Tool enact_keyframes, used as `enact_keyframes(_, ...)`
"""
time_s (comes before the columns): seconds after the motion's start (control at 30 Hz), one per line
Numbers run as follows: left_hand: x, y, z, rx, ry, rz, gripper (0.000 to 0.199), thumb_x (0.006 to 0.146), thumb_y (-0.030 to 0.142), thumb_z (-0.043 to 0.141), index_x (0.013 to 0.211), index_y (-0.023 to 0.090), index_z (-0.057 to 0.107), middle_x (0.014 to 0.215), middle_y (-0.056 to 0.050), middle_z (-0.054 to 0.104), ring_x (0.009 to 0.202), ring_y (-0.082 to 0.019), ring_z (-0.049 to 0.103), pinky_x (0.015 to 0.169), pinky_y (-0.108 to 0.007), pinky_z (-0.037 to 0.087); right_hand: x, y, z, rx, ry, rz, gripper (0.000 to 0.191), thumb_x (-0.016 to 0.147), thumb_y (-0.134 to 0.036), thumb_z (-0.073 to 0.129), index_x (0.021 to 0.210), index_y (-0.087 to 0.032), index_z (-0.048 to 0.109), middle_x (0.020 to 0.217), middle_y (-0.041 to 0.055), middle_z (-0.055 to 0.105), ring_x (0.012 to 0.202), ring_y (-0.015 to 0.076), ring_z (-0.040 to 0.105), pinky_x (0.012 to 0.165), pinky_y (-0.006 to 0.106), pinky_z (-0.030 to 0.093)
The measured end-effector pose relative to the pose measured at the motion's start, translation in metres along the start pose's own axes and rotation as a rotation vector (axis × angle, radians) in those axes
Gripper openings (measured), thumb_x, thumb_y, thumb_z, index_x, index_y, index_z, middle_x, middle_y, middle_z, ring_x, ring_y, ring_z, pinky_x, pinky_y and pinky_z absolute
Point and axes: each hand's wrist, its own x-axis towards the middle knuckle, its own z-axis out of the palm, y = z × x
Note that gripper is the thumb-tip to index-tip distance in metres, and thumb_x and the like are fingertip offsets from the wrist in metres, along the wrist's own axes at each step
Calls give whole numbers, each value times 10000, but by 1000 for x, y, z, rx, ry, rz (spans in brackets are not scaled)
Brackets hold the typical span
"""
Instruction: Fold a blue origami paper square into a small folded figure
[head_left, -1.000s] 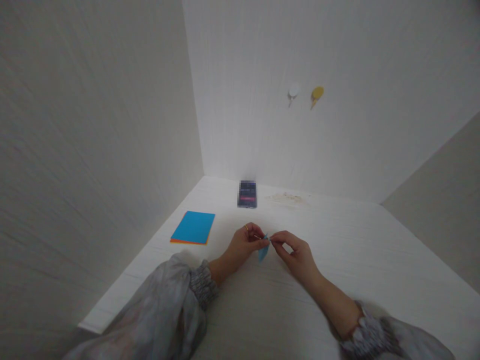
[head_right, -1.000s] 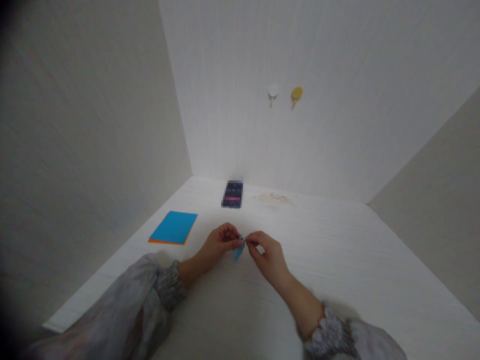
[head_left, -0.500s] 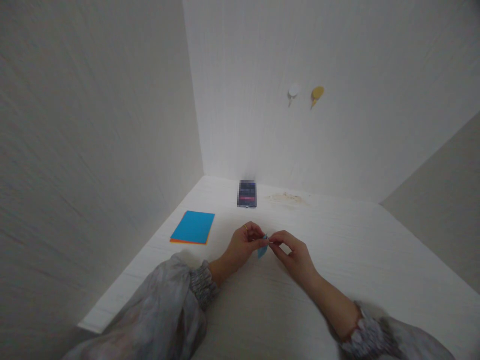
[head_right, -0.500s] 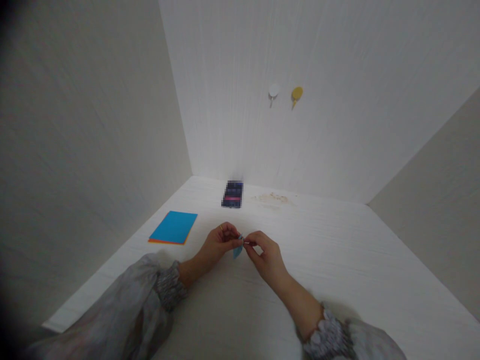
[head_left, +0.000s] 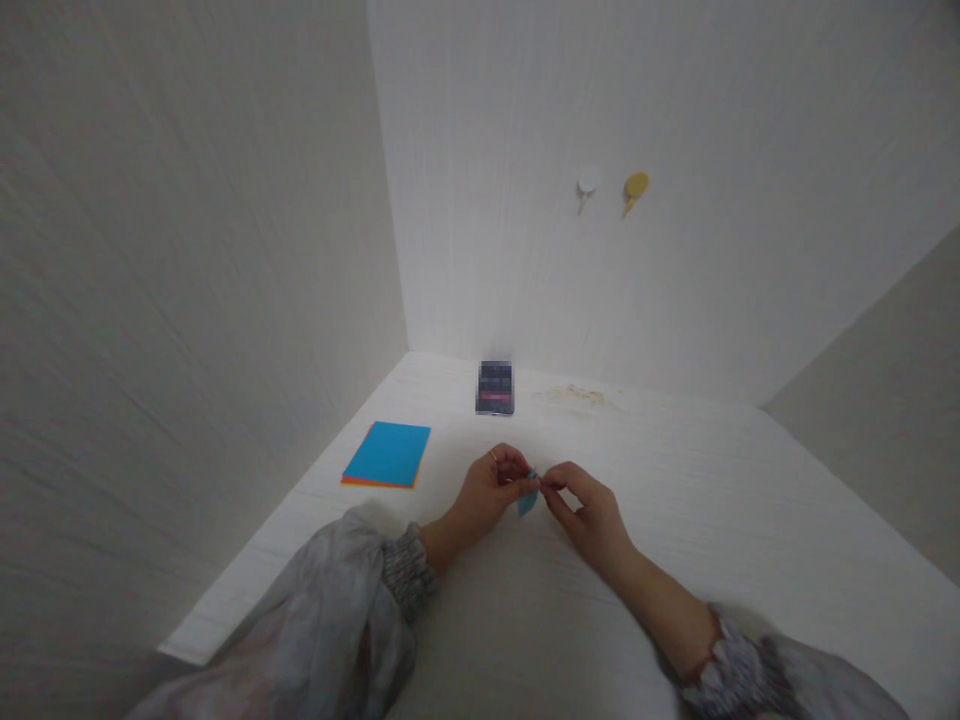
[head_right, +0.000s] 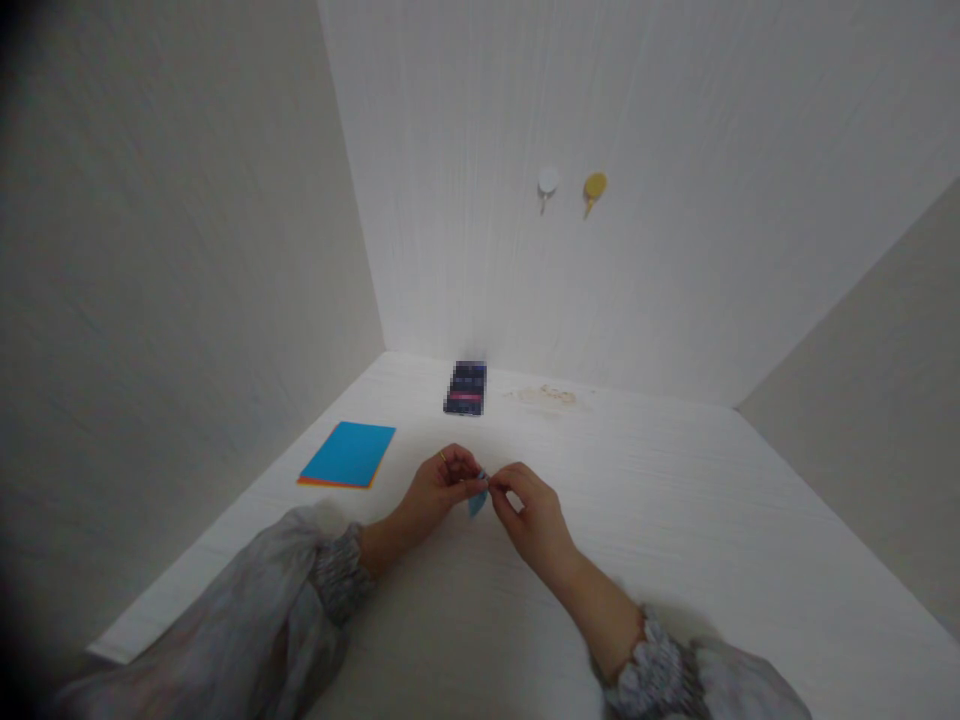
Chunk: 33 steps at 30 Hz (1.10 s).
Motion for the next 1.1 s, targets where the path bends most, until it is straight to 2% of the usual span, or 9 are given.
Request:
enact_keyframes(0.6,-1,2,1,-16,-2,-8,280,590,245,704,737,141,490,662,13,535,591,-81,504,555,-193,378,1,-6,1,-65,21,56,66,732,-157,477,747,-198,526,694,9,580,648,138,553,606,244,455)
enact_keyframes(0.87,-1,1,1,-34,4,-24,291,583,261,708,755,145,504,673,8,541,613,-90,511,579,-200,384,0,-7,2,-72,51,84,78,712,-170,492,743,-204,555,685,5,604,631,139,565,542,230,463)
enact_keyframes(1.1,0,2,0,-97,14,-13,280,595,228,698,775,145,501,673,8,547,634,-101,525,611,-219,394,-1,-4,3,-47,42,126,82,726,-187,503,781,-199,564,691,13,613,646,150,570,610,267,462)
